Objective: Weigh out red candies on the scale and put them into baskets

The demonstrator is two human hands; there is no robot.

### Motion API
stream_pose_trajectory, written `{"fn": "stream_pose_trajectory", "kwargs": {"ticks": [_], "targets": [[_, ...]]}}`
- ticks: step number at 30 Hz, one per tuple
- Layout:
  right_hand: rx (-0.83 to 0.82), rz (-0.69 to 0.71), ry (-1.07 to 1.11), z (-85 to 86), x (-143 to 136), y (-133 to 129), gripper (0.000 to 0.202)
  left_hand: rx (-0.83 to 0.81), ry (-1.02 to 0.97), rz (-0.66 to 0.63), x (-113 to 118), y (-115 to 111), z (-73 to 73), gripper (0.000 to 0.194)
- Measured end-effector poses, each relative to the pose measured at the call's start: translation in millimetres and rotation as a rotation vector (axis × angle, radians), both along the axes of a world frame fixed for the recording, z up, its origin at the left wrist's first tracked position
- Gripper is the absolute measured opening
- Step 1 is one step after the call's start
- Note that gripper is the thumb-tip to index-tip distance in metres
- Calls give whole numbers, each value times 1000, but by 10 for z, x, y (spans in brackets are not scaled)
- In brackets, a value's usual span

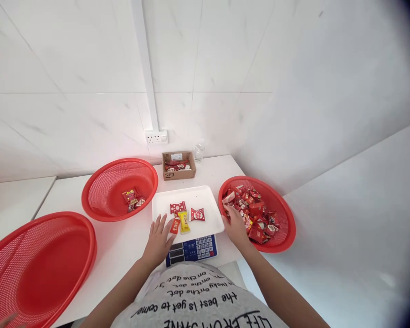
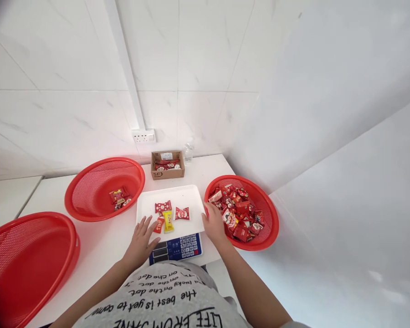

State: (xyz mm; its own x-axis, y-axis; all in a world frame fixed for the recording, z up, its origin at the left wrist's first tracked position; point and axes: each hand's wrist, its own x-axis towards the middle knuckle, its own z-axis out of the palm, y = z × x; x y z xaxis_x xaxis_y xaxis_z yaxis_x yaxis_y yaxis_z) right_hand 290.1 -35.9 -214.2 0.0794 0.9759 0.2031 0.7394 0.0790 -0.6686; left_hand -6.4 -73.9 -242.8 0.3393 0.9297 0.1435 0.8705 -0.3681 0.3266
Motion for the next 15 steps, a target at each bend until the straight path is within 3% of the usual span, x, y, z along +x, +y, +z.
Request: {"fn": "stream_pose_trajectory", "kwargs": {"ticks": [5,8,11,15], "targets": [[15,-205,-140,-349,470,-331,43,54,125,193,-405,441,102,40],[-48,-274,-172,-497,572,-437,48,-68,266,250,-762,656,227,40],[-95,-265,-206,-521,559,-455,50,-244,390,267,-1042,779,368,49],[-113,-260,-236,-481,518,-433,48,-310,426,366,-1262,878,481,54]]}}
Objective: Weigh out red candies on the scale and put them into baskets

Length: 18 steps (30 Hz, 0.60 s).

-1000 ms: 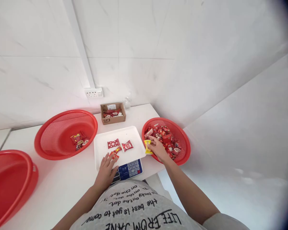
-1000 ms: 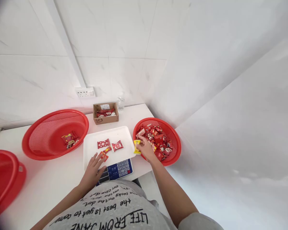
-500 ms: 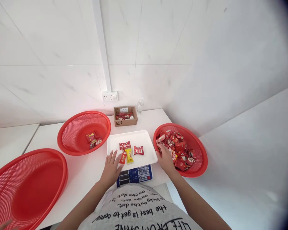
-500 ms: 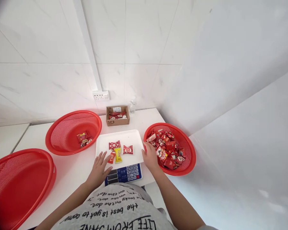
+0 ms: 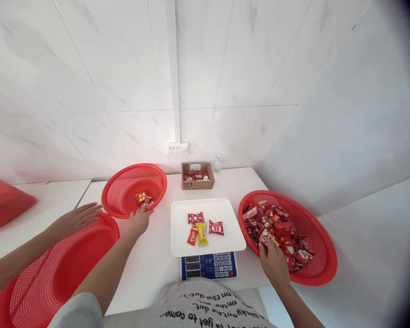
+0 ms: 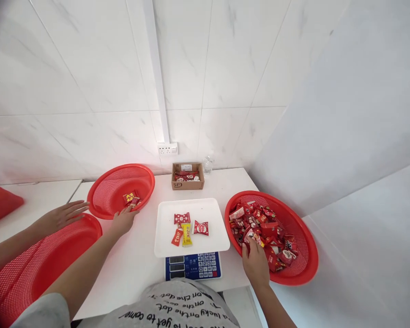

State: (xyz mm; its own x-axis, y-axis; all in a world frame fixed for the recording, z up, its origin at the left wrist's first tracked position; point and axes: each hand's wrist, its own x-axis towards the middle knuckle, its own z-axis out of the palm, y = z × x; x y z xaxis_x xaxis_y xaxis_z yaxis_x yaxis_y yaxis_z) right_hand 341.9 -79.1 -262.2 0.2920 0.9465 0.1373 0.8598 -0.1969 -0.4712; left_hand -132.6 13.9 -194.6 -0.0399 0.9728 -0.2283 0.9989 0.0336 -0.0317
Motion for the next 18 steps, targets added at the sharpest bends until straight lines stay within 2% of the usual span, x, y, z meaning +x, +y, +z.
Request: {"fn": "stream_pose_trajectory", "kwargs": {"ticks": [4,7,10,12,15,18], "targets": [[-12,-6,-5,8,1,0,47,-6,5,74,-146,8,34,45],[-25,-16,-8,13,-2,-9,48,12,1,135,-266,-125,49,41],[-31,-19,-10,21,-14,-13,48,132,-23,235,-404,-411,34,42],[-35,-18,-7,19,-20,-13,47,246,-56,369,-490,-657,-4,51],[-37,-20,-4,-3,-20,-11,45,279,-210,582,-570,-1013,-89,69],[-42,-14,-2,-33,-13,-10,44,290,-374,589,-548,-1264,-184,71]]}}
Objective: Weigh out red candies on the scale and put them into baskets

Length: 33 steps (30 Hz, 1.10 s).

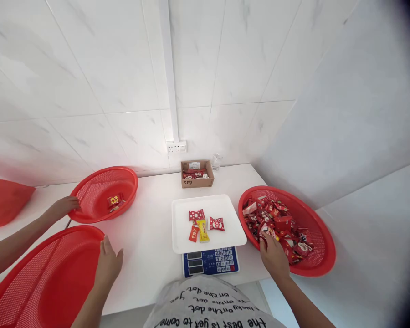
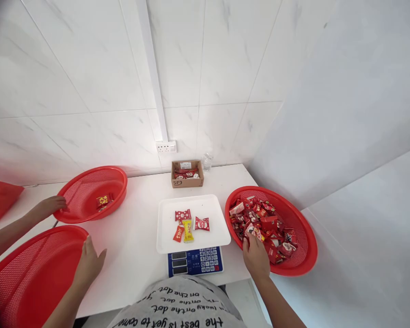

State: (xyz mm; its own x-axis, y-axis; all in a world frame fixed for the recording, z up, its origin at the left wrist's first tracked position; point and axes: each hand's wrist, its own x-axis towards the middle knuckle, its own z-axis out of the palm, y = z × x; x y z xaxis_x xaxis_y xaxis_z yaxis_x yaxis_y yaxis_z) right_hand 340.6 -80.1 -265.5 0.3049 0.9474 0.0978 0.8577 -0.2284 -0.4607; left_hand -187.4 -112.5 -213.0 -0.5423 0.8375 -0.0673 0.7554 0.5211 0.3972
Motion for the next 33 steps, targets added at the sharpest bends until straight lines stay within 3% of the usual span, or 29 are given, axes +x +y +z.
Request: {"fn": "stream_pose_trajectory", "kwargs": {"ticks": [3,7,12,20,28,30,33], "targets": [[-16,4,-1,-15,6,0,46,60,-36,-119,168,-144,-93,63],[-35,-6,1,-13,13,-2,46,81,-114,-343,572,-263,-196,62],[-17,0,18,-10,16,-11,46,49,-233,-541,943,-267,-206,64],[-33,-4,25,11,10,-10,47,-67,-267,-611,999,150,18,64],[-55,-6,17,64,-18,-9,45,-149,-81,-557,872,628,175,63],[-48,-4,14,74,-24,-9,44,-161,-32,-545,848,710,180,64],[-58,-3,7,98,-40,-11,44,-28,61,-614,969,757,98,57]]}}
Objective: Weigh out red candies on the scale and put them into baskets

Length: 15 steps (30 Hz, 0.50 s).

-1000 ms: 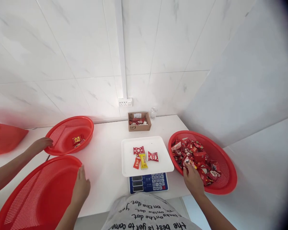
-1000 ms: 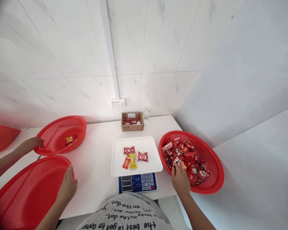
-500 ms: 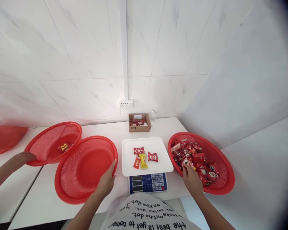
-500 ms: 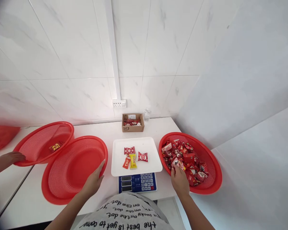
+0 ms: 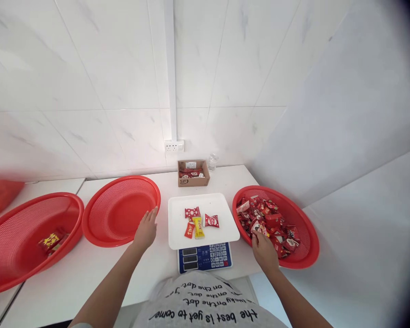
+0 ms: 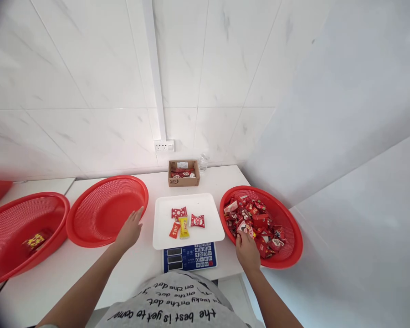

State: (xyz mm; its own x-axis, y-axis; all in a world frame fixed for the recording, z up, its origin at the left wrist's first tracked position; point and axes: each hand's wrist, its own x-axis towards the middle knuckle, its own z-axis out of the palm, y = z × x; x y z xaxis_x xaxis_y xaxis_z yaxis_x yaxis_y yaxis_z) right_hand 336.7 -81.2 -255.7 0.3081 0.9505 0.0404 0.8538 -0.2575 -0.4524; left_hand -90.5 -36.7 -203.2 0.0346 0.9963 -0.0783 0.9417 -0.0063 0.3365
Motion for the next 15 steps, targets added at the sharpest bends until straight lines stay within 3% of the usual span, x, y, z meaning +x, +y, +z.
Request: {"fn": "stream_pose_trajectory", "kwargs": {"ticks": [2,6,10,15], "targets": [[-14,-7,-6,25,-18,0,44,61,-8,-116,203,-7,-86,54],[-57,-34,-1,76,-56,3,45,-1,-98,-342,732,-10,-209,65],[-76,-46,1,94,-69,3,45,-4,-88,-326,1137,114,-245,83],[-74,-52,-22,94,-74,-8,45,9,-24,-303,1370,281,-278,87]]}}
